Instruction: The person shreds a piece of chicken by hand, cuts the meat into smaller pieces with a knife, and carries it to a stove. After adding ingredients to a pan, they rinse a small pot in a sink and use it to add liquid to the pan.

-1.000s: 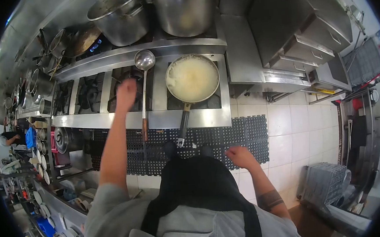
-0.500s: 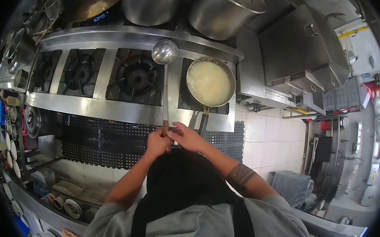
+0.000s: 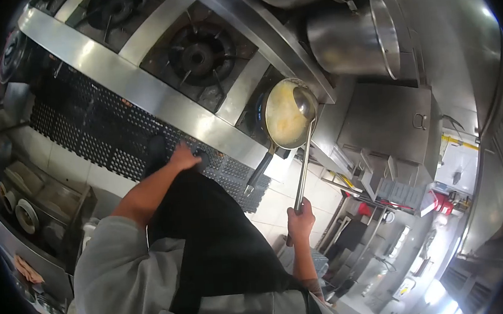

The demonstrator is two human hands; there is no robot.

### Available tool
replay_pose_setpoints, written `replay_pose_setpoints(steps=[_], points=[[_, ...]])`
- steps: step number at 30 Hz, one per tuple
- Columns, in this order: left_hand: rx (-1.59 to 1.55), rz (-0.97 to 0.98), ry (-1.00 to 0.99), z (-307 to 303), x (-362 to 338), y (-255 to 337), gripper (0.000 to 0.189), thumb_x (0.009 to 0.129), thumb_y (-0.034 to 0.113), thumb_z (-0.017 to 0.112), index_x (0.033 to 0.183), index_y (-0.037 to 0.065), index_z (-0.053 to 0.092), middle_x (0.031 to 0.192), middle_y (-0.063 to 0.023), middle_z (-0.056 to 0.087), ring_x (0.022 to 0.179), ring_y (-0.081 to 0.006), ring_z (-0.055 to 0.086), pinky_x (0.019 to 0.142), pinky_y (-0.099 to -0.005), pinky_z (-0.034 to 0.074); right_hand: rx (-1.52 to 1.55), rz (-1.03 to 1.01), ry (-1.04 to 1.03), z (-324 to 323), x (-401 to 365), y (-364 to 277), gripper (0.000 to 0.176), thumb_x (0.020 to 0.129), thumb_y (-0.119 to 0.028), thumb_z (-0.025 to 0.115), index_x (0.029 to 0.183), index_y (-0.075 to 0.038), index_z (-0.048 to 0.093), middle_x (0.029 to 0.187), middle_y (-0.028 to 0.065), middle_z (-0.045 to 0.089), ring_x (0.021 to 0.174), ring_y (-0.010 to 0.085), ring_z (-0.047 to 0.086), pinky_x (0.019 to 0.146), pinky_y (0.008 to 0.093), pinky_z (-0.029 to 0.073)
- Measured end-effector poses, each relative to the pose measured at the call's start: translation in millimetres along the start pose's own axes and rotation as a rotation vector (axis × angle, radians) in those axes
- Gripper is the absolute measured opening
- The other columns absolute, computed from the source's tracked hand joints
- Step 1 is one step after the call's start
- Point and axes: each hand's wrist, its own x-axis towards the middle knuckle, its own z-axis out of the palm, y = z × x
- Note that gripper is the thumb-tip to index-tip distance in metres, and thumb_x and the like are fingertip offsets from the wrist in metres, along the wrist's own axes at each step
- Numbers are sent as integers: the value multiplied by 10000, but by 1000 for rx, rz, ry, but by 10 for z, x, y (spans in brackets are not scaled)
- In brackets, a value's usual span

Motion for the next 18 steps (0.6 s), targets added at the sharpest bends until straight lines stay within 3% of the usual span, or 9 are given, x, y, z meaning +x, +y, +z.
replay_pose_setpoints(steps=[1,4,6,8,10,12,14,16,18], points=[[-47,72,221,170,235,-170,954,773,446,847,1409,-158,474,1375,-342,588,1313,-416,595,1083,-446,512,-2,11,-9,-11,3,63,591,832,-83,718,1406,-32,587,666,73,630,521,161,606,523,345,505],[-317,181,76,103,672,-239,798,819,435,814,1371,-87,569,1258,-298,683,1232,-374,659,1034,-438,536,-190,-58,-6,-20,51,-110,646,844,-108,705,1472,-71,557,661,94,627,539,190,620,544,378,513],[-280,224,26,38,827,-170,706,842,428,797,1345,-34,618,1228,-272,706,1195,-370,676,1006,-441,547,-207,-24,-57,66,137,-14,697,865,-113,693,1538,-102,514,658,90,628,549,195,632,545,387,521],[-243,258,-13,62,983,-222,616,866,421,779,1319,20,666,1199,-247,728,1158,-366,693,977,-445,558,53,182,-188,68,77,-340,683,894,-95,677,1552,-65,494,650,61,622,560,181,644,516,375,526],[0,472,170,203,1169,-382,490,901,415,751,1273,98,717,1267,-214,712,1159,-385,682,962,-457,565,205,223,-264,61,64,-468,603,924,-49,640,1514,-23,515,656,38,594,527,165,604,469,343,507],[-45,465,190,250,1171,-430,515,902,430,752,1284,88,708,1270,-222,708,1157,-398,679,957,-462,568,825,436,-416,63,63,-456,565,951,-8,589,1510,8,501,693,35,574,479,166,550,437,319,480],[-91,460,209,185,1043,-361,540,903,446,752,1295,78,699,1274,-229,704,1156,-410,675,953,-468,570,1034,481,-477,13,62,-432,547,964,-21,570,1505,4,493,711,38,562,476,150,527,428,308,462],[-107,222,160,38,819,-220,554,905,469,757,1285,70,702,1259,-224,713,1155,-410,680,963,-478,567,1453,564,-600,-65,43,-445,512,989,-47,531,1496,-3,478,748,44,539,471,119,481,411,285,426],[-99,216,169,30,792,-223,571,897,477,766,1274,53,702,1241,-228,719,1146,-412,686,960,-483,567,1519,582,-623,-148,19,-487,525,1004,-71,509,1520,-1,439,767,46,534,472,116,479,412,287,428]])
